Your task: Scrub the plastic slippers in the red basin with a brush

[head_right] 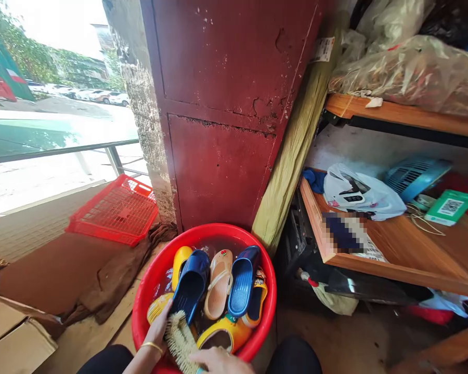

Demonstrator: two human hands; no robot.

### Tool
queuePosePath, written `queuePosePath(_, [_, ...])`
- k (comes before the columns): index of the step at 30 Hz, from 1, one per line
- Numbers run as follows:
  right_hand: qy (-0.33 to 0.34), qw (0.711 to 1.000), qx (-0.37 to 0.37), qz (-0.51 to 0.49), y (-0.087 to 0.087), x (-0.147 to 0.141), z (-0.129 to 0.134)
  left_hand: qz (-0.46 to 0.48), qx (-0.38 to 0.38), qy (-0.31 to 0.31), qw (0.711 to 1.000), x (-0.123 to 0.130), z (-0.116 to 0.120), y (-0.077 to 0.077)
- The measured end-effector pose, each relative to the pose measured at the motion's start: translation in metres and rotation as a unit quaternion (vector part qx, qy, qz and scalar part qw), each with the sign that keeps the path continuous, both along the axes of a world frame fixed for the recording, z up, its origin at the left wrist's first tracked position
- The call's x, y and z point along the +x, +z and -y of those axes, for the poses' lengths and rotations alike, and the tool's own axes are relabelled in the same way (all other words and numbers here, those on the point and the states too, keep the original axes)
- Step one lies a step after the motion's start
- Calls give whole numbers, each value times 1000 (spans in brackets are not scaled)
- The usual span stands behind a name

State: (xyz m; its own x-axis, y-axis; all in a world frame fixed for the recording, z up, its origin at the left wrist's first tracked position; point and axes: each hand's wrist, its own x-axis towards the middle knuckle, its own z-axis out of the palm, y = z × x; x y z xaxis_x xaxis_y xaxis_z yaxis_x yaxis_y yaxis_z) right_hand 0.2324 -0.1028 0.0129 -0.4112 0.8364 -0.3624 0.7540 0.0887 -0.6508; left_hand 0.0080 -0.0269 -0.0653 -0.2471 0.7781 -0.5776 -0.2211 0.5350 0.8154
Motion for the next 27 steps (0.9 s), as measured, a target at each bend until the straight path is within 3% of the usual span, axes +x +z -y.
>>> queuePosePath(3, [-15, 1000, 18, -11, -2, -15, -19, -3, 12, 6, 1000, 5, -2, -5])
queuePosePath(7, [-49, 996, 69, -18, -3, -30, -43, -50, 60, -33, 996, 3, -1, -7])
queuePosePath(10, [26, 999, 34, -5, 4, -5, -36, -156, 113, -80, 978, -10, -1, -4])
queuePosePath(12, [63, 998, -26, 5, 17, 25, -30, -274, 145, -114, 944, -19, -1, -2])
queuePosePath(14, [45, 996, -72, 5, 35, 49, -30, -359, 150, -140, 910, -24, 1, -1])
queuePosePath(16, [2, 998, -55, 0, 52, 58, -38, -395, 137, -157, 895, -22, 4, -1])
queuePosePath(20, [-8, 995, 97, 8, 68, 28, -55, -414, 94, -154, 892, -12, 11, -2])
queuePosePath(24, [41, 989, 138, -32, 71, -11, -65, -413, 106, -160, 890, -4, 16, -3])
queuePosePath(27, [21, 984, 173, 24, 68, -21, -80, -398, 147, -154, 892, 2, 17, -3])
